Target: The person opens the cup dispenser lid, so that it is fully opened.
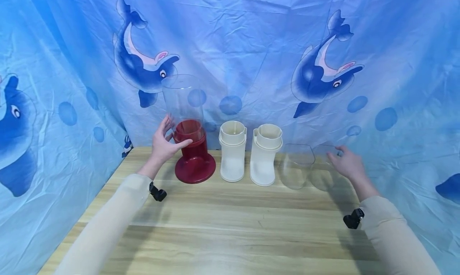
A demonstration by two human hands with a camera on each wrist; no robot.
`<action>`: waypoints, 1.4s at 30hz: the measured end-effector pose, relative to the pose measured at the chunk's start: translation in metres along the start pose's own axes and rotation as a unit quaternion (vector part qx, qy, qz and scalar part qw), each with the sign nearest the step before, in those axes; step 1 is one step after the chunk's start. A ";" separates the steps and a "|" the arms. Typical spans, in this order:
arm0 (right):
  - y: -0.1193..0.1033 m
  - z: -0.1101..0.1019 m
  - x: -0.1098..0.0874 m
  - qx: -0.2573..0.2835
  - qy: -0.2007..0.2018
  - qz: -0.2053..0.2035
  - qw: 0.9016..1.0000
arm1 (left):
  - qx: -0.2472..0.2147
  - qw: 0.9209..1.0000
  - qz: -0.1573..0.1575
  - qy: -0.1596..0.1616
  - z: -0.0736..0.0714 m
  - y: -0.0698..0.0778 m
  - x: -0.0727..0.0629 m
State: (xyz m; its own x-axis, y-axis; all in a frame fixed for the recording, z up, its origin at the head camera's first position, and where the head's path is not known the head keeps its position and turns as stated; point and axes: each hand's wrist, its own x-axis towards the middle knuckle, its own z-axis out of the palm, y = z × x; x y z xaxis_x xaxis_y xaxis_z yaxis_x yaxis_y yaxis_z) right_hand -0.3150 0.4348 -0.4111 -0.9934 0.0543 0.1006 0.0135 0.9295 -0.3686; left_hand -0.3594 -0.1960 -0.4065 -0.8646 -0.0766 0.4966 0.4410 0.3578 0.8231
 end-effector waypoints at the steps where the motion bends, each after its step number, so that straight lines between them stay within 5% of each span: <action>1: 0.000 0.000 0.000 0.002 -0.002 0.000 1.000 | -0.001 1.000 -0.002 -0.001 0.001 0.000 0.000; 22: 0.002 -0.001 0.003 0.013 -0.018 0.014 1.000 | 0.034 0.999 0.009 -0.017 0.008 -0.007 0.004; 32: 0.000 -0.013 0.008 0.017 -0.054 0.000 0.998 | 0.020 1.000 -0.011 -0.012 0.010 -0.005 0.004; 42: -0.042 -0.033 0.013 0.045 0.037 -0.025 0.998 | 0.013 1.000 -0.003 -0.005 0.010 -0.004 0.002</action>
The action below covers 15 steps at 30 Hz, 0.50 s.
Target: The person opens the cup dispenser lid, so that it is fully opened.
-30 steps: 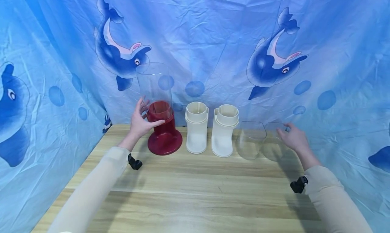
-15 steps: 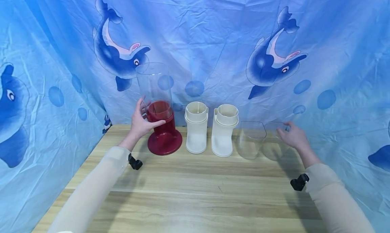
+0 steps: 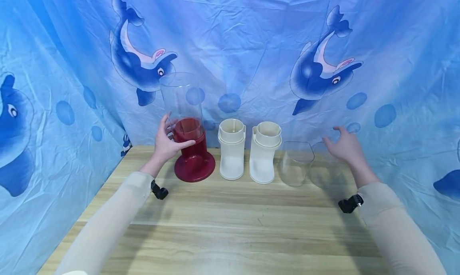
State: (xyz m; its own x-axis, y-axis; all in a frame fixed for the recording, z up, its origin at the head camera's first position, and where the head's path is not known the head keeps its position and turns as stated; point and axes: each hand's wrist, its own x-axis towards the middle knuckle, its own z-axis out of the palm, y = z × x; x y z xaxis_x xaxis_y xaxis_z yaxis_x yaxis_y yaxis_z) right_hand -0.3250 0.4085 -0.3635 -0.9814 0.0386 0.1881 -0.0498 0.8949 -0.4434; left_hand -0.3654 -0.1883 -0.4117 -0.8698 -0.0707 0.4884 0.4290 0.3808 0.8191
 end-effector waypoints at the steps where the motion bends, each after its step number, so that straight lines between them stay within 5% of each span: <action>1: -0.008 -0.003 0.002 0.006 0.007 0.000 1.000 | 0.000 1.000 0.000 0.000 0.000 0.001 0.000; 8: -0.072 -0.024 0.017 0.036 0.051 -0.014 0.998 | 0.005 1.000 -0.003 -0.008 0.002 0.003 0.002; 15: -0.147 -0.017 0.029 0.079 0.053 -0.064 0.993 | 0.005 1.000 -0.007 -0.009 0.002 0.001 0.000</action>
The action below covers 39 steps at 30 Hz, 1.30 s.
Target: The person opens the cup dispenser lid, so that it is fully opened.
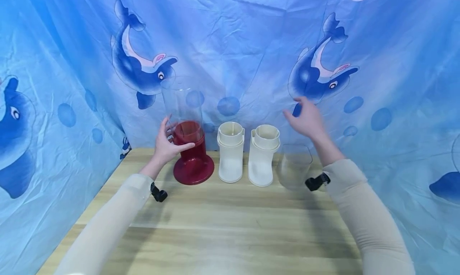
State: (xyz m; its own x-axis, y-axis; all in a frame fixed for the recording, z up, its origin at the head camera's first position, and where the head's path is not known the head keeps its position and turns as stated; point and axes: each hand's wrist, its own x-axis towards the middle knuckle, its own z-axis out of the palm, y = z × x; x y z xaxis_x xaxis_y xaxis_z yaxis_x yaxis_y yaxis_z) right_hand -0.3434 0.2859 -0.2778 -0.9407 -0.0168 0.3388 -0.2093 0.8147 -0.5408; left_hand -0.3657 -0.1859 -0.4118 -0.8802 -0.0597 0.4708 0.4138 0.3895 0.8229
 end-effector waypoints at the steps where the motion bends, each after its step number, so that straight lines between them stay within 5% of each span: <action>1: -0.009 0.004 0.002 0.008 -0.002 -0.009 1.000 | 0.001 1.000 -0.001 -0.001 0.000 0.000 -0.001; 13: -0.089 0.043 0.024 0.063 -0.011 -0.073 0.995 | 0.001 1.000 0.000 0.007 -0.004 0.001 -0.003; 28: -0.130 0.081 0.036 0.138 -0.038 -0.077 0.987 | 0.002 1.000 -0.008 0.001 -0.003 0.000 -0.001; 39: -0.153 0.127 0.033 0.167 -0.075 -0.114 0.976 | 0.007 1.000 -0.001 0.001 -0.003 -0.004 -0.001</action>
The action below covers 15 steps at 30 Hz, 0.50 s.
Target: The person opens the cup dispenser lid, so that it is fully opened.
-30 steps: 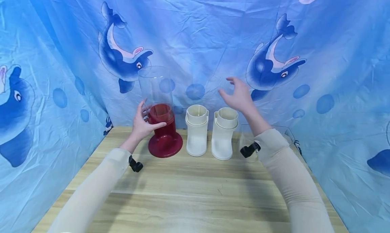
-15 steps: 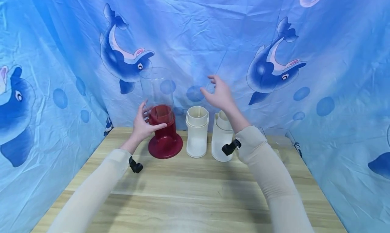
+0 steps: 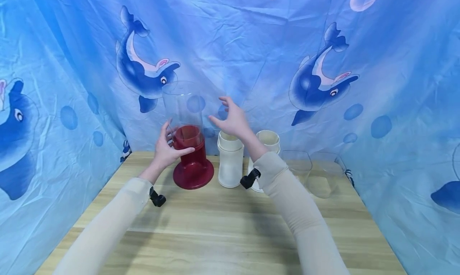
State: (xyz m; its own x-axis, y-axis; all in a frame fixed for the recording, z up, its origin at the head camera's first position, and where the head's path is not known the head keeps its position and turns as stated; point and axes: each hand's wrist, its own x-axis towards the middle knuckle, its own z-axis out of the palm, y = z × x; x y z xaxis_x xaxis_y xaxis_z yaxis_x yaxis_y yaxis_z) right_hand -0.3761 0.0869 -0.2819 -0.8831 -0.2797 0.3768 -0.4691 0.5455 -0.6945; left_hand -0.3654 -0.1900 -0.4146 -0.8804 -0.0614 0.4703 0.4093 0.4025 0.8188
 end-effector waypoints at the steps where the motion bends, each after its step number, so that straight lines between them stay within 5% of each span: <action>1: -0.001 0.005 0.001 -0.002 -0.003 -0.002 1.000 | 0.001 1.000 -0.002 -0.001 0.000 0.000 0.000; 9: -0.016 0.036 0.007 0.011 -0.046 -0.035 0.998 | 0.011 1.000 0.001 0.001 0.001 -0.003 0.000; 15: -0.023 0.057 0.012 0.035 -0.066 -0.024 0.997 | 0.009 1.000 0.008 0.003 0.001 -0.003 0.003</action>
State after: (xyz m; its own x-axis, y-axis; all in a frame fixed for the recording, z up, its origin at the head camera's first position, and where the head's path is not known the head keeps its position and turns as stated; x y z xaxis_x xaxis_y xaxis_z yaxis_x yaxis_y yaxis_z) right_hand -0.3765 0.0263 -0.2962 -0.8515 -0.4076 0.3297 -0.5060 0.4741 -0.7206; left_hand -0.3689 -0.1905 -0.4160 -0.8727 -0.0596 0.4845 0.4185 0.4198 0.8054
